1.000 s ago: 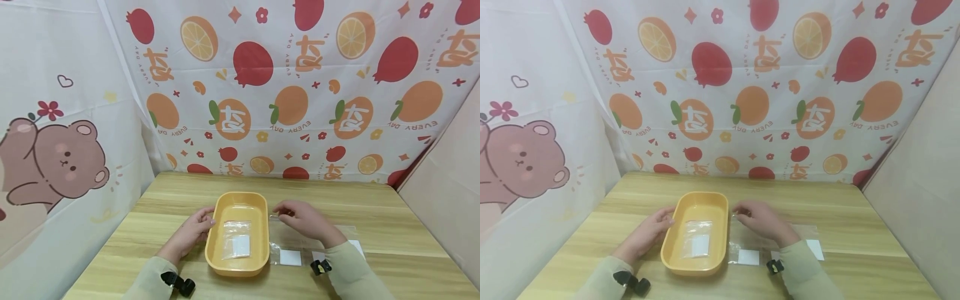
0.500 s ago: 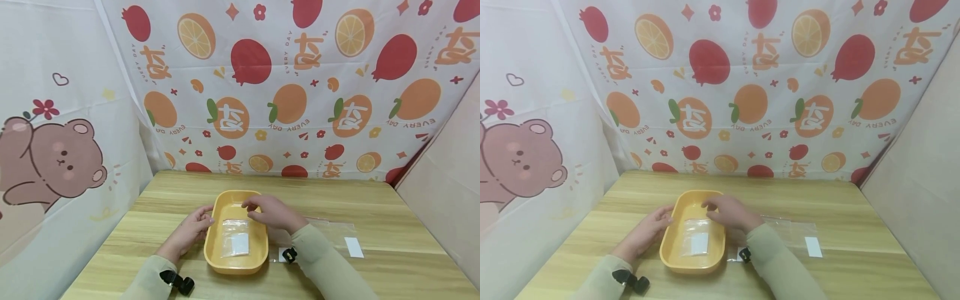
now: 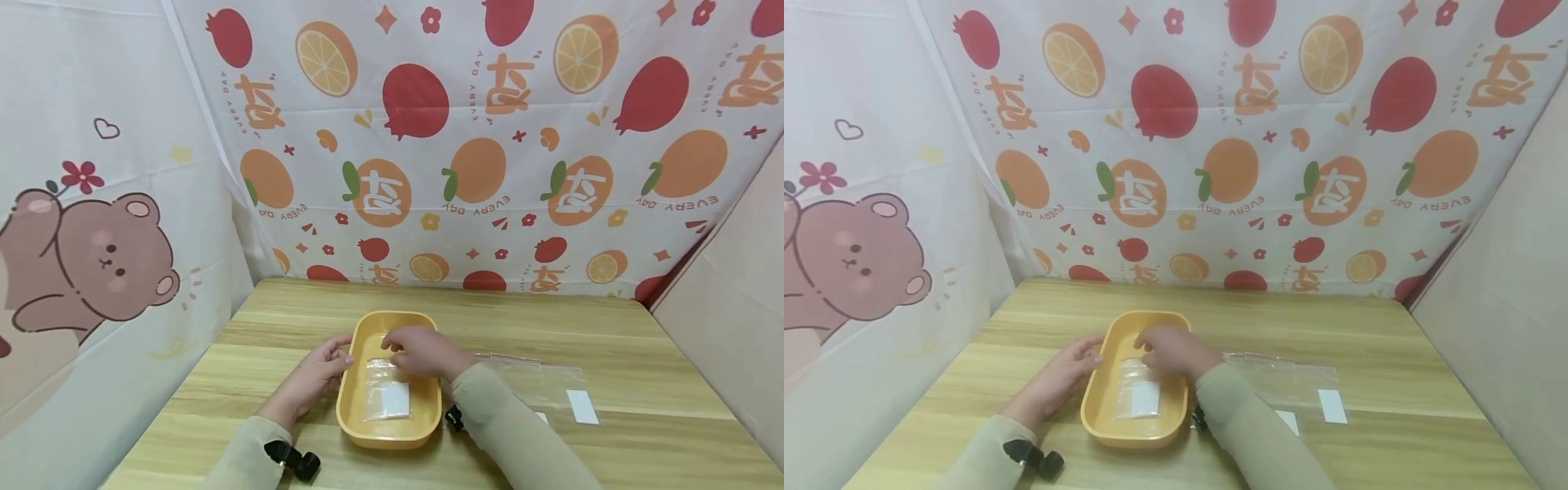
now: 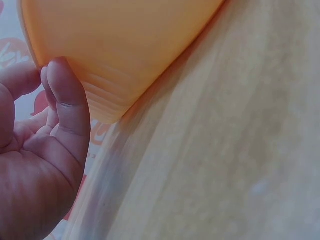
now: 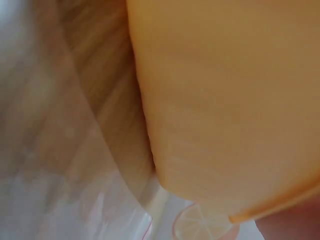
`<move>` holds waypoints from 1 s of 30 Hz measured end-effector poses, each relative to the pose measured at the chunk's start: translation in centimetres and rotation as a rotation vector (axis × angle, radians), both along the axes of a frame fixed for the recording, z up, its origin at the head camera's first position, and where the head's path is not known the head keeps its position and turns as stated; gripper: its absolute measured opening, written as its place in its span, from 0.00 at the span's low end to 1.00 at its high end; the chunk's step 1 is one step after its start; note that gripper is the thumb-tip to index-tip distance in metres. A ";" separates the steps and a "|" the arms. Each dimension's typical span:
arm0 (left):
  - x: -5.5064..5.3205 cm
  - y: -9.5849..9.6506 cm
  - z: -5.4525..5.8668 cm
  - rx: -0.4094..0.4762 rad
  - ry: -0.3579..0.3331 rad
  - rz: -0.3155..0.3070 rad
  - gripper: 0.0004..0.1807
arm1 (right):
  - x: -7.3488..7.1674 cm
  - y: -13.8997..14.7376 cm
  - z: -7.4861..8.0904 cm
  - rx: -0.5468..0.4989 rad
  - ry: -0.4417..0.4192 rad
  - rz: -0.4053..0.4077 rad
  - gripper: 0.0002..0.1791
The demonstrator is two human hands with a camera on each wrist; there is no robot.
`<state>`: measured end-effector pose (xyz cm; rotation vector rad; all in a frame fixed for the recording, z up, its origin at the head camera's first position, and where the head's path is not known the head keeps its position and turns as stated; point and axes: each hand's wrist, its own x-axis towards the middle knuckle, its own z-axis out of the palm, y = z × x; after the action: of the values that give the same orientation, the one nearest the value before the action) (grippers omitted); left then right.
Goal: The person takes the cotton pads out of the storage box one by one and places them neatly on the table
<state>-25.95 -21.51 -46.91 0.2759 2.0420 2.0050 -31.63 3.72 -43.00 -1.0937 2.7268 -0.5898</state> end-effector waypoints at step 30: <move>0.0 0.1 0.4 -0.026 -0.018 0.027 0.32 | 0.5 -0.9 -0.7 0.261 0.169 -0.008 0.16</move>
<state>-25.95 -21.38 -46.52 0.2261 2.0699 1.9880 -31.18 2.86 -43.68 -1.1117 2.8461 -0.1397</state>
